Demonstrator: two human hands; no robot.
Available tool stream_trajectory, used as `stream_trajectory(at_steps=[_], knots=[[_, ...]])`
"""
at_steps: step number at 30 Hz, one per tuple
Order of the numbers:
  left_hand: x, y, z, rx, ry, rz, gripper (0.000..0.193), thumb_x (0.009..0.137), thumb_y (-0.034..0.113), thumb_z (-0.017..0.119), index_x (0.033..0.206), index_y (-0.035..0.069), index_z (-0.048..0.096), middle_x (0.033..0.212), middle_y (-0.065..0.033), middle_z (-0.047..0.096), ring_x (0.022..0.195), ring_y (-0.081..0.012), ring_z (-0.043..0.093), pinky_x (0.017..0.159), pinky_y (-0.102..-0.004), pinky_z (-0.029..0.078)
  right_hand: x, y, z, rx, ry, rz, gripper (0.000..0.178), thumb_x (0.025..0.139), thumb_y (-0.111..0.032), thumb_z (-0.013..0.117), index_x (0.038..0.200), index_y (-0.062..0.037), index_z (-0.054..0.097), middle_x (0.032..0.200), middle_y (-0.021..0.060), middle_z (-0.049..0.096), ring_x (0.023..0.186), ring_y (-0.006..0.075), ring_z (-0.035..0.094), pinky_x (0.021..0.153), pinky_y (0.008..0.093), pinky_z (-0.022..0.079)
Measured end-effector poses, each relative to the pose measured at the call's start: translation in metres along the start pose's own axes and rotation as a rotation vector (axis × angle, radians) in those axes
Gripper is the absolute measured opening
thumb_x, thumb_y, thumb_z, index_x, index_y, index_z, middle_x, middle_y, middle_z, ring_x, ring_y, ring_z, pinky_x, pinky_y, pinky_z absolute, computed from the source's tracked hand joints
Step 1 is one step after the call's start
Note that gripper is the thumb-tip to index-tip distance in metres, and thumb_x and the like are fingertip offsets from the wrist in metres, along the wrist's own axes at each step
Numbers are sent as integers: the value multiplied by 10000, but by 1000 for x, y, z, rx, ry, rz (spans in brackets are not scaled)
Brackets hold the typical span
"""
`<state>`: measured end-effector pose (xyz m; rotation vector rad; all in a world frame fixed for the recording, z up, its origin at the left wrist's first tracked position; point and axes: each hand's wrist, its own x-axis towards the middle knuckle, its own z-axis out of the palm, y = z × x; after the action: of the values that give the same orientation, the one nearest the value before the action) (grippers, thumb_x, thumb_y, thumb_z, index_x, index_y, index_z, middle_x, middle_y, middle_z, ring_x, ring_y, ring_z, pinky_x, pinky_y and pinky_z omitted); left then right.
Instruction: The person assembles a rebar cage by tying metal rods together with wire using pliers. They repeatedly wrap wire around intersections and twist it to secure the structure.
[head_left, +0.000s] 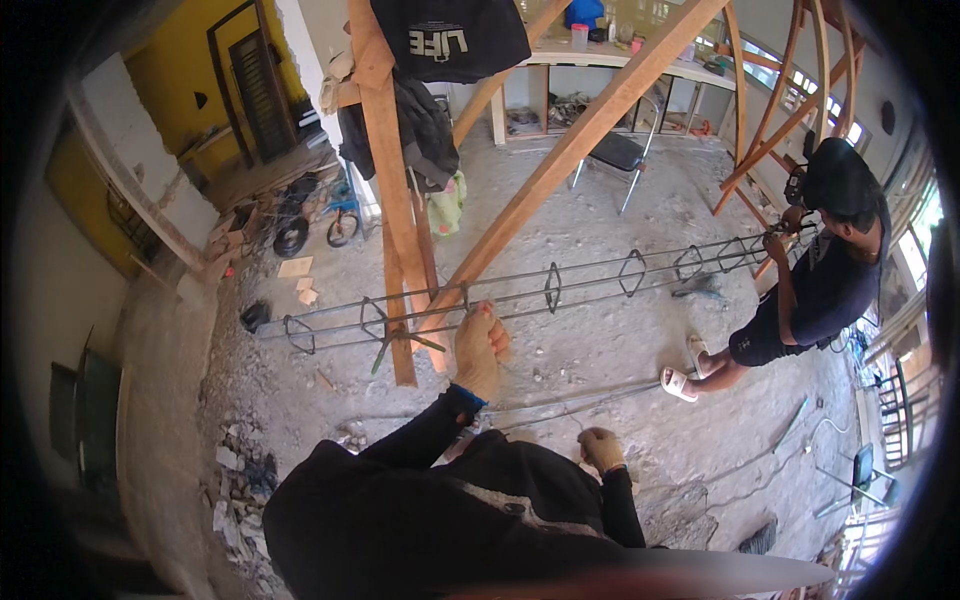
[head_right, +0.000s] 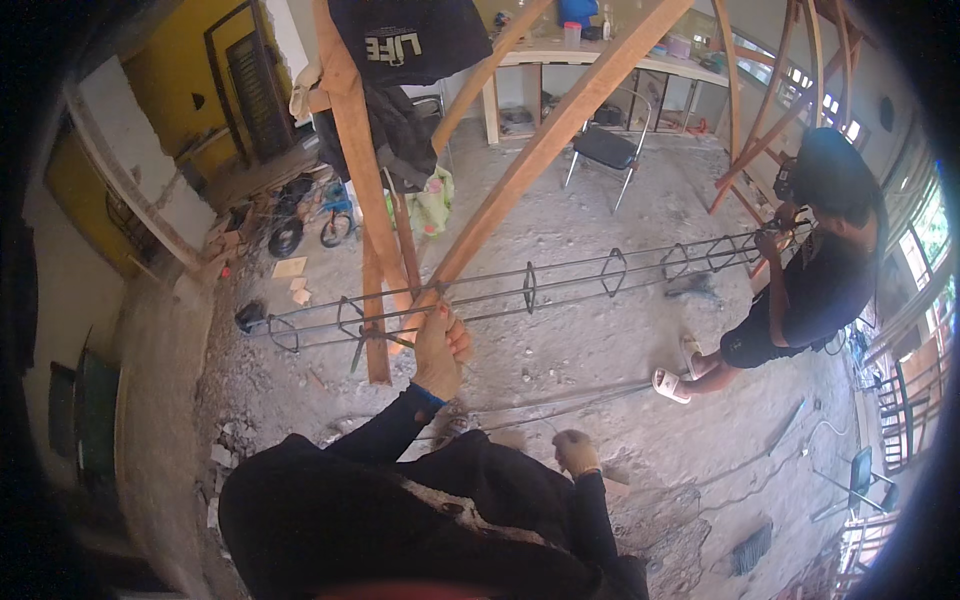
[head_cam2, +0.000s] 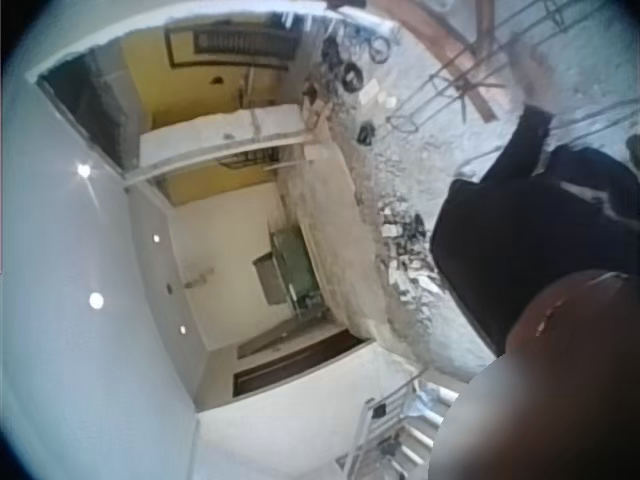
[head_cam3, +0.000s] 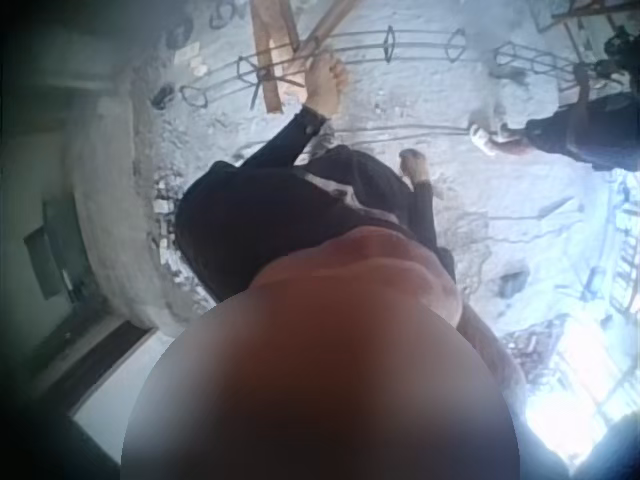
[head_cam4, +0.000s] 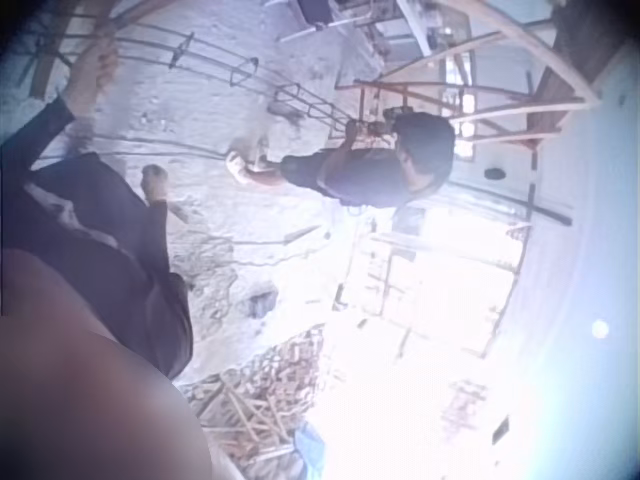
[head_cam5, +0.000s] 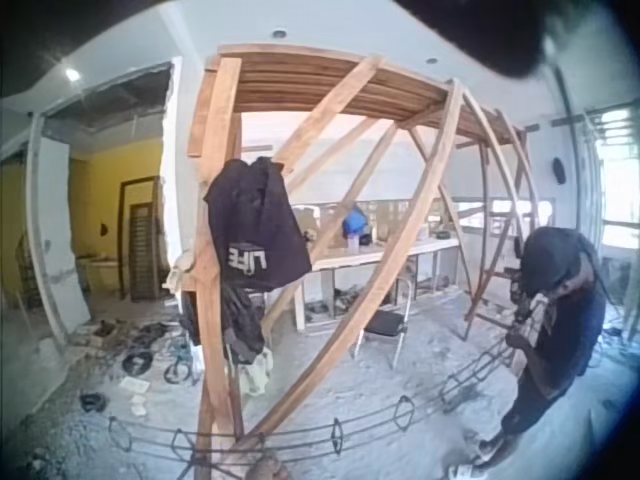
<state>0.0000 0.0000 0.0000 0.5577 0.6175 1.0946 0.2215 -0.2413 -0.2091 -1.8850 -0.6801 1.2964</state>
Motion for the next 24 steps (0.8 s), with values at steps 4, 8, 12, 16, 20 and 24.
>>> stream_trajectory(at_steps=[4,8,12,16,20,24], knots=[[-1,5,1,20,-7,-21,193,1128,389,548,1024,226,541,698,91,327,547,-69,313,486,-264,240,5,64,-12,-136,-26,116,296,976,-295,663,997,-36,806,718,92,739,655,168,707,611,331,545],[-5,-13,4,186,-83,22,288,1145,391,500,947,183,515,689,80,334,571,-68,334,495,-277,235,2,77,-28,-726,-97,-106,423,929,-421,735,1088,-35,798,1064,163,792,967,266,768,860,409,599],[-9,-30,8,527,-143,167,283,1124,313,525,978,86,612,690,66,439,609,-65,412,546,-283,310,-3,-8,-31,-732,534,-489,417,896,-332,792,1220,-72,754,1226,186,744,1165,429,686,1037,507,537],[-13,-36,13,703,-199,120,275,1100,256,535,926,62,623,725,56,483,635,-70,431,575,-284,331,-65,-143,-37,-382,824,-1107,401,770,-93,843,1156,-81,733,1190,165,745,1103,383,713,964,478,572],[-15,-30,22,844,-424,31,182,1058,168,516,960,49,613,769,48,481,650,-72,423,587,-276,330,-111,-236,-31,-632,747,-1525,456,712,-108,872,1148,-119,741,1237,138,732,1124,415,714,1044,508,546],[-23,-15,26,914,-668,-99,242,1051,207,617,981,-12,695,805,4,610,767,-82,541,696,-283,445,-92,-274,-56,-1063,846,-1258,360,762,-166,856,1101,-112,746,1151,130,764,1092,412,724,995,497,553]])
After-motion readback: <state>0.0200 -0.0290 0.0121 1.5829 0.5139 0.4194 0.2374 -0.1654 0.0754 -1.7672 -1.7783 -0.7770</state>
